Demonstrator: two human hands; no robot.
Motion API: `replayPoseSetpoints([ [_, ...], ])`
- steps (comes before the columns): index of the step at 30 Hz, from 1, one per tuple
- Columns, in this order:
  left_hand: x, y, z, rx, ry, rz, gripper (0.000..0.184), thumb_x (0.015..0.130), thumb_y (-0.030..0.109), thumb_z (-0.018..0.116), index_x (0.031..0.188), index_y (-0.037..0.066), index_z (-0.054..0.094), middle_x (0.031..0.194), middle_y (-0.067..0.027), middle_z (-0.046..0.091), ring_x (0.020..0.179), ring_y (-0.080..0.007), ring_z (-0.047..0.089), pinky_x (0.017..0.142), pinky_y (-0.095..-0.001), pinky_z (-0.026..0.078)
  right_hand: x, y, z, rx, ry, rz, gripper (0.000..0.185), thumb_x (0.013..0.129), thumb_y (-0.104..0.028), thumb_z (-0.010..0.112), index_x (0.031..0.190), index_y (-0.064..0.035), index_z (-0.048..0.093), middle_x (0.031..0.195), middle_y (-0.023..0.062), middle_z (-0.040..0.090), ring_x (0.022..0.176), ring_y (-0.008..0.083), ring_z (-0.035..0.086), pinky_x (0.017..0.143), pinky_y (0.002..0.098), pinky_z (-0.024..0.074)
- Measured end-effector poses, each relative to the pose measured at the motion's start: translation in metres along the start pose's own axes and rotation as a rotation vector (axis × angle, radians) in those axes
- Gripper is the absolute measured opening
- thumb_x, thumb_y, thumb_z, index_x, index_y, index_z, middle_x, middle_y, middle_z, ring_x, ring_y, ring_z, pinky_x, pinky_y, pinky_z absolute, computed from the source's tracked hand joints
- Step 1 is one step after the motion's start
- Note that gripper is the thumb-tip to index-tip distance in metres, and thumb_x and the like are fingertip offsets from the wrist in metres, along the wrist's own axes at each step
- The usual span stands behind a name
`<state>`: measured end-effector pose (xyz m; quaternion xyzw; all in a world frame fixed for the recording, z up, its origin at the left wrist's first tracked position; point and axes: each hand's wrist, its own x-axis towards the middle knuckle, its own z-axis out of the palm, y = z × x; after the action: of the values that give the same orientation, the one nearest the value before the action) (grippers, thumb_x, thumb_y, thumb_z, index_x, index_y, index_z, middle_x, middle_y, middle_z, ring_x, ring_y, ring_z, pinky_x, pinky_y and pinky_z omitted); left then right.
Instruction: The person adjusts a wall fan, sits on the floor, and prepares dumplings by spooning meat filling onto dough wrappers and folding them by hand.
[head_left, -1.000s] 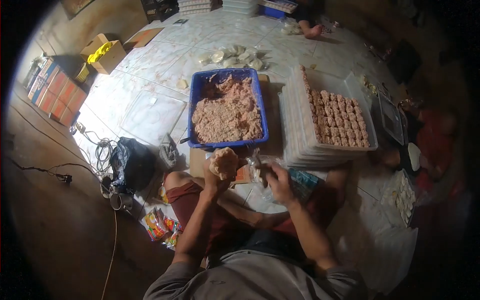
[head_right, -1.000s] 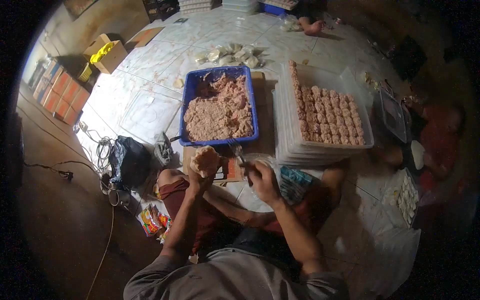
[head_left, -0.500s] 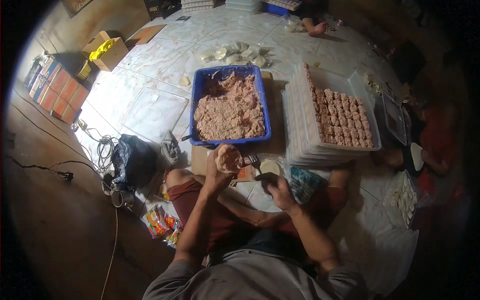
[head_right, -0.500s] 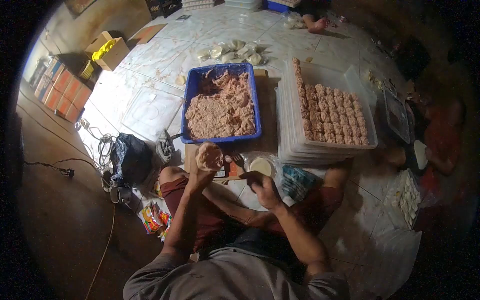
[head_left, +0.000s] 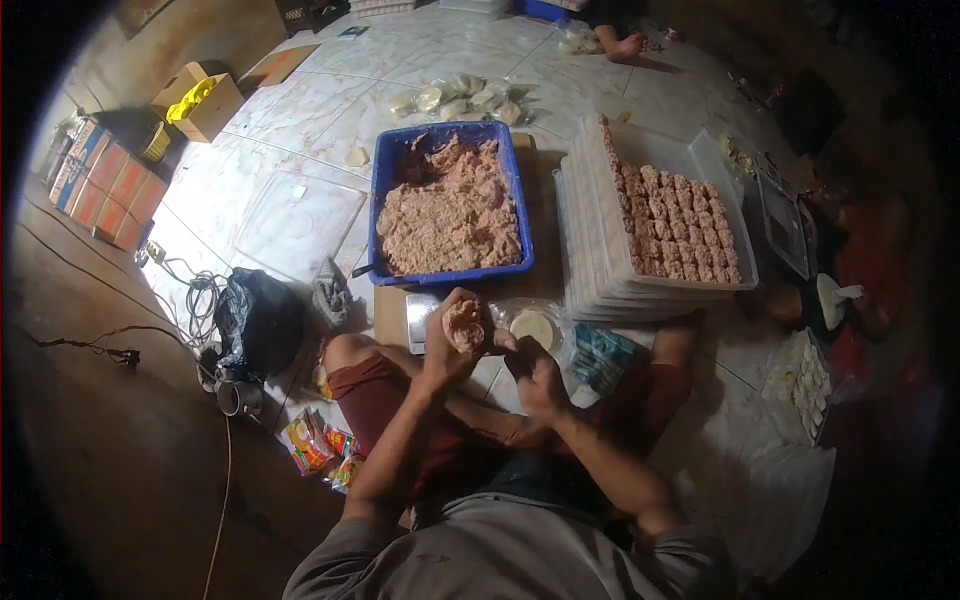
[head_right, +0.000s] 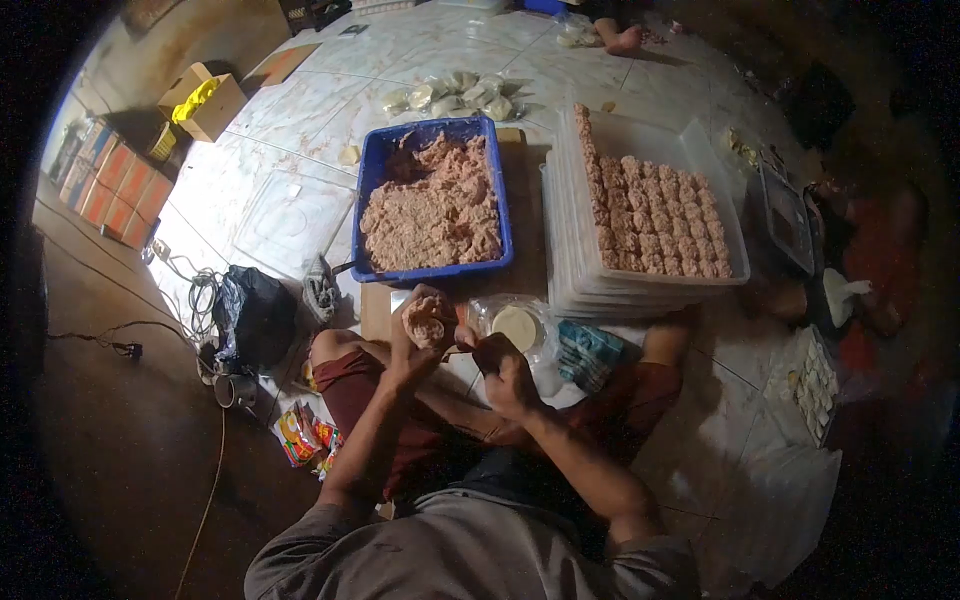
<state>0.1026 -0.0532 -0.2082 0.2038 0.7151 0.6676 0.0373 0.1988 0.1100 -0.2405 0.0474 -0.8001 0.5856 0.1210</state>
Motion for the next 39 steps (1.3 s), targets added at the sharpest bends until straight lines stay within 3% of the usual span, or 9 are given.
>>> replayPoseSetpoints([
  [5,0.006,0.012,-0.006,-0.240,0.216,-0.111,0.053,0.066,0.008,0.091,0.104,0.003,0.054,0.088,0.0007,0.058,0.079,-0.0088,0.055,0.070,-0.0231,0.046,0.010,-0.021,-0.020,-0.140,0.078,0.034,0.024,0.089,0.004,0.050,0.107,0.0017,0.066,0.092,0.0180,0.061,0.086,0.0335,0.060,0.077,0.0375,0.0470],
  [10,0.008,-0.002,-0.011,-0.235,0.102,0.063,0.050,0.069,0.002,0.087,0.105,0.005,0.052,0.085,0.0018,0.052,0.074,-0.0078,0.051,0.065,-0.0216,0.045,-0.006,-0.016,-0.015,0.097,-0.085,0.117,0.028,0.088,0.006,0.050,0.108,-0.0005,0.068,0.088,0.0092,0.057,0.082,0.0196,0.055,0.075,0.0308,0.0439],
  [14,0.001,-0.002,0.009,-0.184,0.204,-0.087,0.035,0.078,0.009,0.081,0.099,0.006,0.054,0.089,-0.0011,0.055,0.074,-0.0086,0.053,0.066,-0.0228,0.046,0.012,-0.015,-0.003,-0.305,0.013,-0.084,0.027,0.085,0.007,0.051,0.106,0.0014,0.067,0.092,0.0187,0.060,0.088,0.0364,0.059,0.078,0.0384,0.0474],
  [20,0.004,0.020,-0.025,-0.363,0.056,0.053,0.043,0.073,-0.003,0.081,0.102,0.001,0.049,0.084,-0.0017,0.054,0.067,-0.0113,0.056,0.061,-0.0258,0.053,-0.003,-0.027,-0.021,-0.011,-0.020,0.030,0.028,0.088,0.006,0.051,0.110,-0.0001,0.067,0.091,0.0174,0.061,0.089,0.0331,0.060,0.077,0.0361,0.0467],
  [23,-0.001,0.019,0.004,0.078,0.129,-0.010,0.051,0.063,0.006,0.093,0.096,0.005,0.053,0.073,0.0045,0.049,0.068,-0.0042,0.046,0.060,-0.0182,0.041,0.000,-0.006,0.009,-0.224,0.026,-0.147,0.020,0.083,0.009,0.054,0.098,0.0035,0.066,0.094,0.0188,0.060,0.090,0.0343,0.060,0.078,0.0387,0.0477],
  [28,0.007,0.026,-0.016,0.010,0.214,0.037,0.051,0.065,0.015,0.092,0.100,0.001,0.058,0.076,0.0023,0.056,0.072,-0.0065,0.049,0.064,-0.0220,0.044,0.018,-0.069,-0.029,-0.288,0.052,-0.066,0.023,0.089,0.001,0.053,0.111,0.0030,0.060,0.100,0.0219,0.060,0.096,0.0425,0.060,0.080,0.0464,0.0493],
  [31,0.005,0.006,-0.023,0.204,-0.047,-0.165,0.045,0.066,-0.002,0.083,0.106,0.001,0.064,0.093,-0.0039,0.067,0.083,-0.0142,0.061,0.069,-0.0297,0.050,0.028,-0.094,-0.042,-0.335,0.012,-0.039,0.021,0.090,-0.001,0.053,0.110,0.0031,0.059,0.101,0.0229,0.061,0.099,0.0423,0.061,0.083,0.0449,0.0496],
  [35,0.011,0.006,-0.019,0.519,-0.057,-0.069,0.028,0.071,-0.002,0.076,0.096,0.000,0.065,0.082,-0.0040,0.066,0.075,-0.0100,0.058,0.064,-0.0281,0.049,0.039,-0.111,-0.047,-0.464,-0.157,-0.004,0.018,0.090,-0.001,0.052,0.106,0.0024,0.060,0.102,0.0244,0.062,0.099,0.0433,0.061,0.083,0.0445,0.0495],
  [39,0.006,0.010,-0.016,0.250,0.041,-0.118,0.031,0.067,0.006,0.082,0.091,0.001,0.063,0.079,-0.0114,0.068,0.069,-0.0189,0.064,0.065,-0.0334,0.050,0.043,-0.108,-0.045,-0.438,-0.129,-0.014,0.017,0.092,-0.002,0.051,0.106,0.0021,0.060,0.100,0.0237,0.063,0.098,0.0419,0.062,0.082,0.0447,0.0497],
])
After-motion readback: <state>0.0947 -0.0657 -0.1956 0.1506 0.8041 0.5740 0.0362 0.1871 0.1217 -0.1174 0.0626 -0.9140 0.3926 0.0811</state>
